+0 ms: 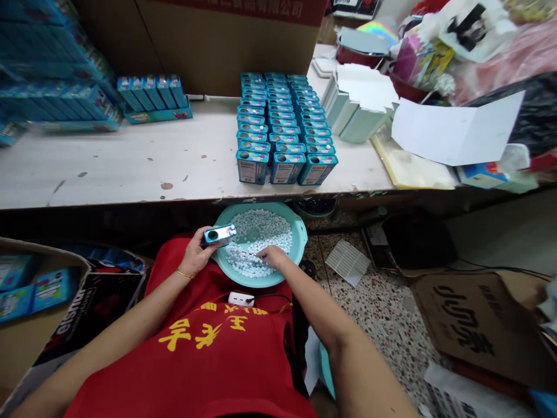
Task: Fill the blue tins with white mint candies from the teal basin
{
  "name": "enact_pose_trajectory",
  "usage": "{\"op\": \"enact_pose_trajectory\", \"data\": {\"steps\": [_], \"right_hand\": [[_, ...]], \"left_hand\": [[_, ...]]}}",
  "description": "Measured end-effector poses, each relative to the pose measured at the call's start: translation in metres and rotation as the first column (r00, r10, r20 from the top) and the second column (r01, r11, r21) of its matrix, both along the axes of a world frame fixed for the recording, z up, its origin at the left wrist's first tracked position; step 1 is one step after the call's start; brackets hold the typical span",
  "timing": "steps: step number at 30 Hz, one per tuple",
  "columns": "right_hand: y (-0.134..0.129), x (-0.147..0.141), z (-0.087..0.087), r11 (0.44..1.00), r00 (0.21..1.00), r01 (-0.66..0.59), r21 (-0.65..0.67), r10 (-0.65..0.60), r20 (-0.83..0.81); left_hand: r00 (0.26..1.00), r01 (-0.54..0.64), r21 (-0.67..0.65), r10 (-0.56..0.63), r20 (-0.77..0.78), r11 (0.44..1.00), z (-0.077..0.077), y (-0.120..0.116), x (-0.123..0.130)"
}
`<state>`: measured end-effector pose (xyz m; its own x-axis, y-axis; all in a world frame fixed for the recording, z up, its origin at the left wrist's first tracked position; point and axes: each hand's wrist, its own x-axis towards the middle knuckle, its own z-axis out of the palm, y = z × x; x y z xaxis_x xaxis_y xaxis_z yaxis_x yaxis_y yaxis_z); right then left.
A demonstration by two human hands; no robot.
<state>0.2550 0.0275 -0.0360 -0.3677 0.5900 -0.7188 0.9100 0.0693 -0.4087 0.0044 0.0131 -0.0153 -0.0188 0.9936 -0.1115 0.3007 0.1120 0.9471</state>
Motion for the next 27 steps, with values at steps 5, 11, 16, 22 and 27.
{"op": "enact_pose_trajectory", "data": {"steps": [5, 11, 16, 22, 27], "right_hand": [[0.008, 0.024, 0.048, 0.978, 0.971, 0.198, -0.061, -0.205, -0.126], [0.031, 0.022, 0.119, 0.950, 0.879, 0.278, -0.146, -0.312, -0.361], [0.049, -0.006, 0.158, 0.995, 0.977, 0.100, 0.017, -0.095, -0.192], [0.059, -0.040, 0.190, 0.964, 0.986, -0.162, 0.210, 0.166, 0.000], [0.054, -0.032, 0.198, 0.956, 0.989, -0.142, 0.258, 0.150, -0.012]], "left_hand": [[1.000, -0.018, 0.002, 0.018, 0.008, 1.000, 0.002, 0.001, -0.001], [0.999, 0.045, 0.029, -0.044, -0.025, 0.999, 0.004, 0.001, 0.015], [0.992, 0.103, 0.081, -0.097, -0.075, 0.991, 0.008, -0.001, 0.026], [0.989, 0.118, 0.085, -0.110, -0.102, 0.989, 0.009, -0.002, 0.029], [0.996, 0.074, 0.074, -0.071, -0.045, 0.994, 0.006, -0.003, 0.023]]}}
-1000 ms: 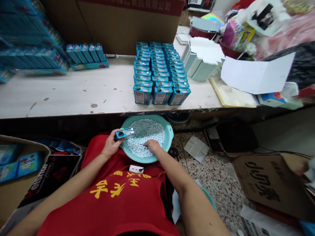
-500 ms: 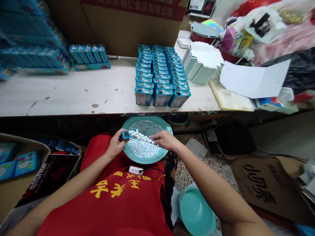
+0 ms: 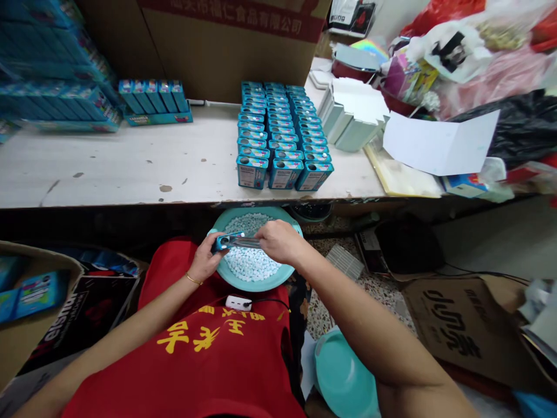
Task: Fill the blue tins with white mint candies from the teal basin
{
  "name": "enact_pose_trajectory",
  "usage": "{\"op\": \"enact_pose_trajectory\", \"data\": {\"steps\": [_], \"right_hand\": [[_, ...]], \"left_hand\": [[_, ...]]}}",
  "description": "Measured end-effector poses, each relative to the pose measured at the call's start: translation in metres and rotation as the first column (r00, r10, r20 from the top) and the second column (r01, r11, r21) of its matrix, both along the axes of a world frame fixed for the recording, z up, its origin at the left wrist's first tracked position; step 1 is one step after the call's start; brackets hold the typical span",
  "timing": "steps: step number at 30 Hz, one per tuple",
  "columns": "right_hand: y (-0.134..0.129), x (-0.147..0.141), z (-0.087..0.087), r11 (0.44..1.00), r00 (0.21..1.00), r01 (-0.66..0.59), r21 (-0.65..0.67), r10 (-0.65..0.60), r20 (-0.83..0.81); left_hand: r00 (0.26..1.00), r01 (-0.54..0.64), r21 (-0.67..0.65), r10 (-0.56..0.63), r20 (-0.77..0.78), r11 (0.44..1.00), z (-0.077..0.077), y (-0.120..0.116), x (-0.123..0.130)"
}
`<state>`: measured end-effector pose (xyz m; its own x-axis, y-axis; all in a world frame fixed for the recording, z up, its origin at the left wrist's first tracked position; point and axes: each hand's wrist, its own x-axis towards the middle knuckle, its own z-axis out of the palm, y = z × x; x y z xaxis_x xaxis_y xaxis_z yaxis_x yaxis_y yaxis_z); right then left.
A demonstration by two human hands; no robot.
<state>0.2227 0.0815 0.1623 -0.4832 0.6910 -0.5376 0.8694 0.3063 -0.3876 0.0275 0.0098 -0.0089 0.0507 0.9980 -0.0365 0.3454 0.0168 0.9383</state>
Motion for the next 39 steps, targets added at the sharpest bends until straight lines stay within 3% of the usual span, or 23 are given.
{"op": "enact_pose_trajectory", "data": {"steps": [7, 13, 18, 25, 34, 39], "right_hand": [[-0.020, 0.046, -0.008, 0.964, 0.962, 0.247, 0.095, -0.233, -0.140], [-0.033, 0.038, -0.016, 0.975, 0.990, 0.136, 0.174, -0.129, -0.055], [-0.047, 0.035, -0.018, 0.954, 0.991, 0.046, 0.297, -0.080, 0.104], [-0.051, 0.045, -0.011, 0.903, 0.984, 0.171, 0.395, -0.136, -0.116], [-0.059, 0.024, -0.024, 0.949, 0.995, 0.058, 0.310, -0.031, -0.091], [-0.058, 0.030, -0.020, 0.918, 0.977, 0.172, 0.356, -0.112, -0.183]], "left_hand": [[0.970, -0.077, -0.095, 0.097, 0.224, 0.992, -0.001, -0.006, -0.009], [0.936, -0.049, -0.146, 0.097, 0.339, 0.988, -0.003, -0.008, 0.011], [0.917, -0.121, -0.201, 0.187, 0.353, 0.972, -0.009, -0.005, 0.020], [0.848, -0.094, -0.225, 0.196, 0.492, 0.970, -0.014, 0.002, 0.025], [0.932, -0.039, -0.143, 0.087, 0.351, 0.989, 0.000, 0.001, 0.027], [0.957, -0.062, -0.123, 0.094, 0.275, 0.991, 0.003, -0.002, 0.017]]}}
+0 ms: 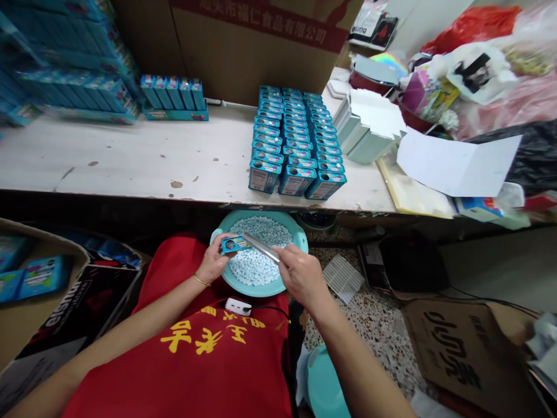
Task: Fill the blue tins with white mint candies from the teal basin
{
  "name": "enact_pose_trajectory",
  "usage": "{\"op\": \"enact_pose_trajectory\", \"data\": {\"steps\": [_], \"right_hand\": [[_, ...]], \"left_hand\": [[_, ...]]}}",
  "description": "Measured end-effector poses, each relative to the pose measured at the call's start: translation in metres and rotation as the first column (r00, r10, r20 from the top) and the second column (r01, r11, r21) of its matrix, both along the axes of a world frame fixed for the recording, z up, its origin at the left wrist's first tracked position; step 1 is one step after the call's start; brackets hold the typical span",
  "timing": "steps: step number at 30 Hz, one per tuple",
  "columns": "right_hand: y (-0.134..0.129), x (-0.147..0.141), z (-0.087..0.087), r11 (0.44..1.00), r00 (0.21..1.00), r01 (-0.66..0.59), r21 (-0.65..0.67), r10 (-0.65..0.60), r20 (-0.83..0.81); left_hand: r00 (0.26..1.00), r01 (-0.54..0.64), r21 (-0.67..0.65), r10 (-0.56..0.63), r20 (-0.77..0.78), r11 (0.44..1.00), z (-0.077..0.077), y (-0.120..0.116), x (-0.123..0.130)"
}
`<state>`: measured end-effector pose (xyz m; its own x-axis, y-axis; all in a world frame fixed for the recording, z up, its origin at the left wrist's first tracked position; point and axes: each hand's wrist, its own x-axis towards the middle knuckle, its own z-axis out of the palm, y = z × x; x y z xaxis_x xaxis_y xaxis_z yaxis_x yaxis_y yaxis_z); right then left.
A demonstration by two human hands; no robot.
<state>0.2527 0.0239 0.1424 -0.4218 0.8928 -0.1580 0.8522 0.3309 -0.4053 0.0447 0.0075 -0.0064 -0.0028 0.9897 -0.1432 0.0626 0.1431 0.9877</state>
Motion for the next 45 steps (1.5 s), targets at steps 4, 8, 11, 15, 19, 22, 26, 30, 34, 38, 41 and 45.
{"op": "enact_pose_trajectory", "data": {"steps": [4, 8, 11, 15, 19, 22, 26, 30, 34, 38, 41, 45], "right_hand": [[0.003, 0.031, -0.025, 0.986, 0.989, 0.142, -0.083, -0.145, -0.035], [0.000, 0.041, -0.088, 0.922, 0.952, 0.210, -0.326, -0.116, 0.285], [-0.007, 0.018, -0.138, 0.858, 0.921, 0.263, -0.442, -0.087, 0.380], [-0.013, -0.023, -0.181, 0.813, 0.954, 0.263, -0.520, -0.140, 0.264], [-0.010, -0.028, -0.185, 0.787, 0.969, 0.247, -0.566, -0.216, 0.122], [-0.003, -0.011, -0.158, 0.776, 0.967, 0.210, -0.595, -0.255, 0.008], [0.009, 0.002, -0.088, 0.831, 0.948, 0.139, -0.539, -0.268, -0.169], [0.025, -0.003, -0.029, 0.958, 0.998, 0.057, -0.279, -0.061, -0.006], [0.038, 0.002, -0.030, 0.934, 0.994, 0.074, -0.349, -0.096, -0.047], [0.037, 0.019, -0.051, 0.795, 0.919, 0.147, -0.589, -0.331, -0.217], [0.033, 0.022, -0.047, 0.785, 0.897, 0.139, -0.603, -0.358, -0.259], [0.031, -0.002, -0.021, 0.909, 0.977, 0.024, -0.417, -0.110, -0.182]], "left_hand": [[0.995, -0.004, 0.066, 0.011, -0.098, 0.998, 0.005, -0.004, -0.013], [0.976, -0.018, 0.109, 0.041, -0.215, 0.994, 0.006, -0.007, -0.028], [0.965, -0.064, 0.077, 0.082, -0.250, 0.995, 0.006, -0.010, -0.041], [0.956, -0.107, 0.033, 0.112, -0.270, 0.994, 0.009, -0.016, -0.056], [0.960, -0.146, 0.014, 0.145, -0.241, 0.989, 0.014, -0.017, -0.065], [0.963, -0.161, 0.014, 0.160, -0.216, 0.987, 0.014, -0.015, -0.063], [0.959, -0.147, 0.014, 0.146, -0.242, 0.989, 0.010, -0.010, -0.051], [0.952, -0.127, 0.018, 0.127, -0.278, 0.992, 0.008, -0.004, -0.038], [0.953, -0.128, 0.022, 0.129, -0.275, 0.992, 0.011, 0.002, -0.032], [0.963, -0.135, 0.030, 0.138, -0.233, 0.990, 0.015, 0.005, -0.031], [0.961, -0.128, 0.036, 0.133, -0.244, 0.991, 0.016, 0.005, -0.030], [0.952, -0.052, 0.058, 0.067, -0.298, 0.997, 0.013, 0.004, -0.024]]}}
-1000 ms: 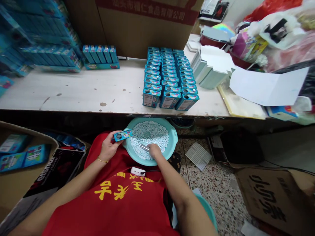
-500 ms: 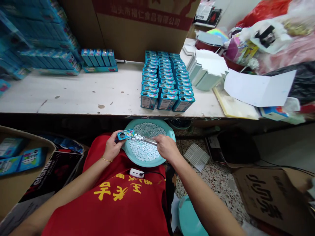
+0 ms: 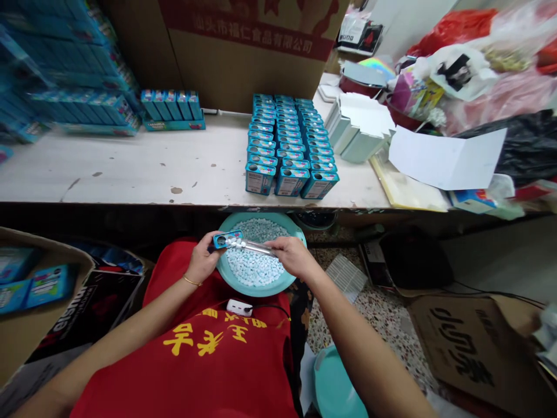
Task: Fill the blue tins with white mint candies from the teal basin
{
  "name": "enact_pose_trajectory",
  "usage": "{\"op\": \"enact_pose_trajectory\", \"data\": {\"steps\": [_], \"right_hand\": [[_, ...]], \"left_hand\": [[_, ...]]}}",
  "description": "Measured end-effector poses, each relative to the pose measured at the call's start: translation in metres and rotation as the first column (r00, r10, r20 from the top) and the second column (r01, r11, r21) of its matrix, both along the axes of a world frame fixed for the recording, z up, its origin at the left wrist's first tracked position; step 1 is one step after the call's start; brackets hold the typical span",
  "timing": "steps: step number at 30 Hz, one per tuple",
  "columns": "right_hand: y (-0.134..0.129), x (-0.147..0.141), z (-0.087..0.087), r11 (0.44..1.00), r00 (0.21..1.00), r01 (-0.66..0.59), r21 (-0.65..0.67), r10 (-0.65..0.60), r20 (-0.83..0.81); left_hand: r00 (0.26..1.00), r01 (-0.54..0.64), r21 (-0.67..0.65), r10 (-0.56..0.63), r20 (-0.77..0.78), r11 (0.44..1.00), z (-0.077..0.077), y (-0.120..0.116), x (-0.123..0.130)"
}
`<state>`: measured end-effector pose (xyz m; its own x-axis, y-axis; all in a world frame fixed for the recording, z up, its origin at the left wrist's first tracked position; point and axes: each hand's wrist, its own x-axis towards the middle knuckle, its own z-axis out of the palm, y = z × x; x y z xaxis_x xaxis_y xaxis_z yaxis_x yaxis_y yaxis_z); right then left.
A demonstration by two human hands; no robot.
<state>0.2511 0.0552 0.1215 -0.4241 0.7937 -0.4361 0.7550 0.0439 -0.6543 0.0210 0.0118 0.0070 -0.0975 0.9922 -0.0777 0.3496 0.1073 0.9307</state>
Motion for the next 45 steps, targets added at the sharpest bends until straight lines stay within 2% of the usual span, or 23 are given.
{"op": "enact_pose_trajectory", "data": {"steps": [2, 4, 6, 7, 9, 12, 14, 16, 18, 22, 27, 30, 33, 35, 36, 37, 39, 41, 43, 44, 45], "right_hand": [[0.000, -0.020, 0.014, 0.982, 0.973, -0.140, 0.129, 0.112, 0.203], [0.000, -0.039, 0.027, 0.943, 0.896, -0.273, 0.189, 0.178, 0.407], [0.001, -0.048, 0.041, 0.915, 0.828, -0.354, 0.194, 0.211, 0.519], [0.002, -0.048, 0.047, 0.909, 0.820, -0.365, 0.203, 0.211, 0.532], [0.003, -0.038, 0.058, 0.911, 0.869, -0.313, 0.268, 0.161, 0.469], [0.002, -0.004, 0.064, 0.919, 0.982, -0.052, 0.390, -0.024, 0.186], [-0.001, 0.018, 0.057, 0.909, 0.989, 0.132, 0.395, -0.148, 0.009], [-0.007, 0.032, 0.045, 0.899, 0.969, 0.245, 0.364, -0.232, -0.079], [-0.014, 0.038, 0.033, 0.898, 0.952, 0.307, 0.317, -0.289, -0.104], [-0.031, 0.039, 0.017, 0.894, 0.917, 0.396, 0.211, -0.374, -0.136], [-0.046, 0.039, -0.005, 0.873, 0.871, 0.476, 0.106, -0.451, -0.193], [-0.047, 0.031, -0.032, 0.865, 0.856, 0.496, 0.076, -0.473, -0.206], [-0.044, 0.018, -0.068, 0.897, 0.893, 0.436, 0.066, -0.423, -0.154], [-0.042, 0.013, -0.092, 0.928, 0.938, 0.345, 0.140, -0.344, -0.033], [-0.042, 0.012, -0.102, 0.942, 0.953, 0.284, 0.177, -0.298, 0.055], [-0.043, 0.012, -0.113, 0.957, 0.958, 0.214, 0.198, -0.245, 0.147], [-0.047, 0.015, -0.132, 0.979, 0.938, 0.082, 0.184, -0.139, 0.317], [-0.051, 0.019, -0.153, 0.990, 0.908, -0.029, 0.139, -0.032, 0.417], [-0.053, 0.025, -0.173, 0.989, 0.900, -0.126, 0.081, 0.080, 0.428], [-0.053, 0.027, -0.182, 0.987, 0.898, -0.154, 0.049, 0.119, 0.423], [-0.054, 0.030, -0.189, 0.986, 0.898, -0.169, 0.010, 0.150, 0.414]], "left_hand": [[0.999, 0.029, 0.031, -0.028, -0.036, 0.999, -0.001, -0.002, 0.005], [0.996, 0.045, 0.059, -0.040, -0.074, 0.997, 0.001, -0.003, 0.008], [0.995, 0.046, 0.084, -0.038, -0.097, 0.995, 0.007, -0.004, 0.006], [0.995, 0.039, 0.097, -0.029, -0.099, 0.995, 0.012, -0.004, 0.004], [0.997, 0.013, 0.132, -0.003, -0.079, 0.991, 0.025, 0.002, -0.004], [1.000, 0.013, 0.174, -0.012, -0.008, 0.985, 0.045, 0.025, -0.013], [0.997, 0.056, 0.199, -0.065, 0.039, 0.978, 0.053, 0.052, -0.012], [0.991, 0.104, 0.242, -0.122, 0.060, 0.965, 0.054, 0.084, -0.002], [0.990, 0.122, 0.288, -0.138, 0.037, 0.950, 0.049, 0.114, 0.014], [0.999, 0.029, 0.239, -0.019, -0.045, 0.971, 0.028, 0.152, 0.042], [0.995, 0.066, 0.171, -0.052, -0.085, 0.983, 0.009, 0.165, 0.056], [0.998, 0.051, 0.166, -0.044, -0.042, 0.985, 0.005, 0.164, 0.061], [0.995, 0.097, 0.200, -0.102, 0.013, 0.975, 0.007, 0.150, 0.052], [0.993, 0.120, 0.243, -0.121, -0.011, 0.963, 0.014, 0.130, 0.025], [0.995, 0.097, 0.262, -0.089, -0.043, 0.960, 0.018, 0.118, 0.004], [0.996, 0.045, 0.279, -0.023, -0.081, 0.959, 0.022, 0.105, -0.022], [0.968, -0.132, 0.310, 0.190, -0.165, 0.942, 0.028, 0.075, -0.088], [0.862, -0.358, 0.310, 0.439, -0.255, 0.881, 0.026, 0.035, -0.167], [0.676, -0.573, 0.259, 0.627, -0.388, 0.778, 0.017, -0.018, -0.247], [0.574, -0.656, 0.206, 0.657, -0.489, 0.726, 0.010, -0.048, -0.282], [0.518, -0.703, 0.110, 0.612, -0.597, 0.702, 0.004, -0.078, -0.311]]}}
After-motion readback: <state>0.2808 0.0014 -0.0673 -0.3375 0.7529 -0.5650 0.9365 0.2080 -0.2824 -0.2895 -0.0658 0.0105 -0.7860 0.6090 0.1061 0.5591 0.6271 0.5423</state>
